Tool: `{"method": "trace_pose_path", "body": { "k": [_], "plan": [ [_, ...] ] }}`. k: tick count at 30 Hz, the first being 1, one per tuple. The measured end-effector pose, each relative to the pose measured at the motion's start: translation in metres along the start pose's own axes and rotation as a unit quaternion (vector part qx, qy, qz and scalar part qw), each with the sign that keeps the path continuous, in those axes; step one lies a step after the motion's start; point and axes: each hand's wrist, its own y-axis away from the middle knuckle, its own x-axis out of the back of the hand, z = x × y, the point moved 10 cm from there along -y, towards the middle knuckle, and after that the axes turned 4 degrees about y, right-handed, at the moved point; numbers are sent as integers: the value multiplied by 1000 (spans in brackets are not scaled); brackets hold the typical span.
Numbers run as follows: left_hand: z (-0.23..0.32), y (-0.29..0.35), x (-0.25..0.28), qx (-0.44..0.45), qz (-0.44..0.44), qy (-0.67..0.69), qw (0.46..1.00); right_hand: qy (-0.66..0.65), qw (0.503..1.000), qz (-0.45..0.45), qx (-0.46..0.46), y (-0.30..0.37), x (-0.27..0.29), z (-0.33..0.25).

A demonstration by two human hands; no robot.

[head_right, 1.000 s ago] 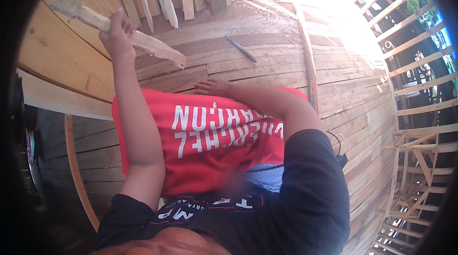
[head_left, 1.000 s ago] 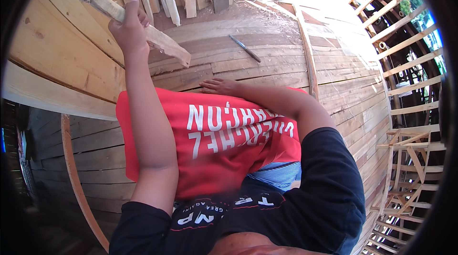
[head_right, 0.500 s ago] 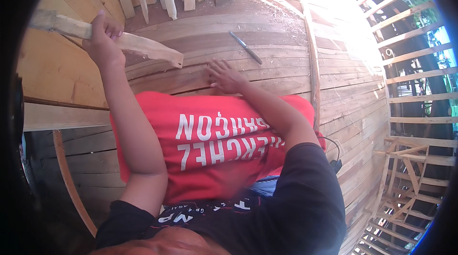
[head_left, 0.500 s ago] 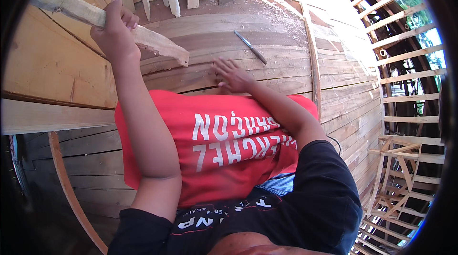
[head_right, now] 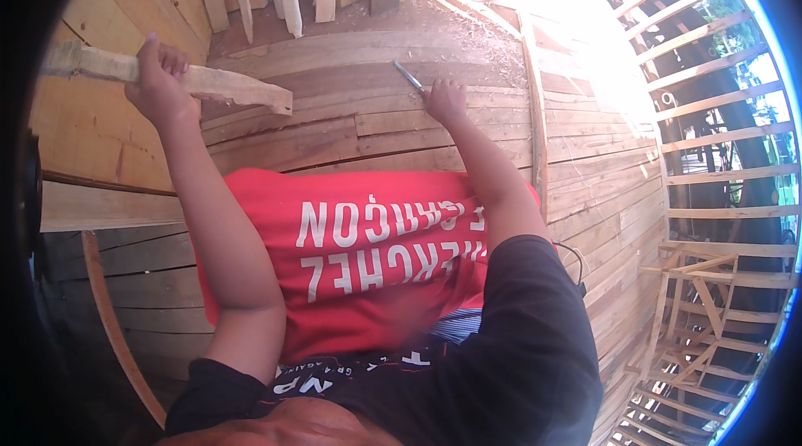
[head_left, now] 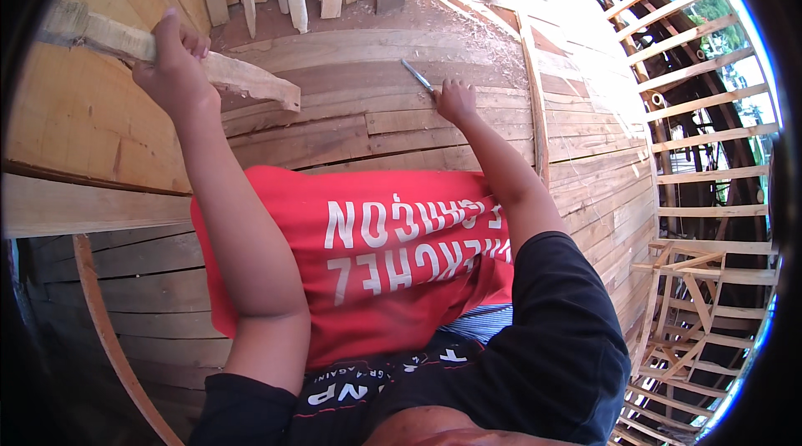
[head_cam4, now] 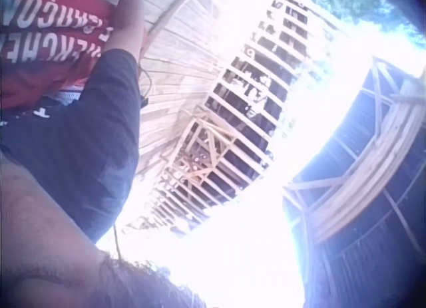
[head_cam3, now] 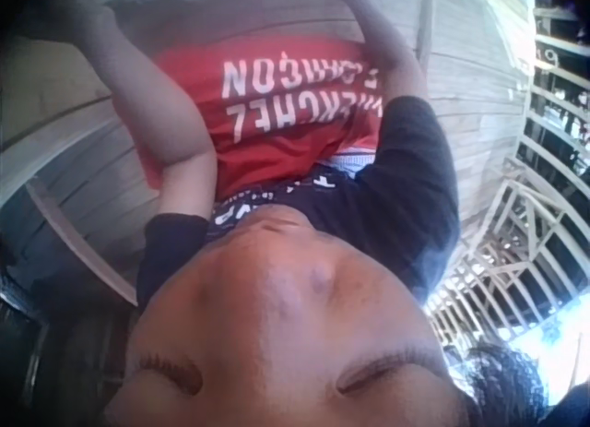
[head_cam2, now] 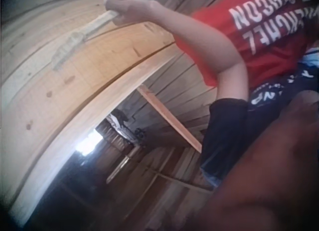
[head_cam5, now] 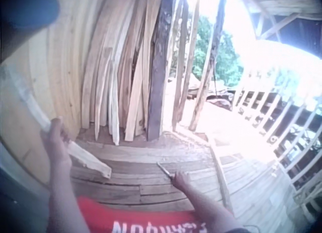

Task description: The person uses a knife to carve and shape a piece of wood held in their left hand. They repeatedly scrape the surface of the wood to remove shavings and refine its shape, working on different sections of the piece throughout the clip.

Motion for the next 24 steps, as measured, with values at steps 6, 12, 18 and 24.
{"method": "trace_pose_path", "body": {
  "k": [6, 12, 18, 24],
  "plan": [
    [-1, 3, -7, -12, 7, -2, 1000, -15, 997, 30, 67, 2, -19, -16],
    [20, 2, 4, -51, 27, 26, 998, -284, 946, 121, 101, -10, 10, -83],
    [33, -7, 28, -82, 98, 27, 991, -324, 910, 135, 219, -21, 47, -218],
    [23, -12, 30, -66, 88, 8, 994, -219, 900, 140, 351, -11, 64, -311]
  ]
}}
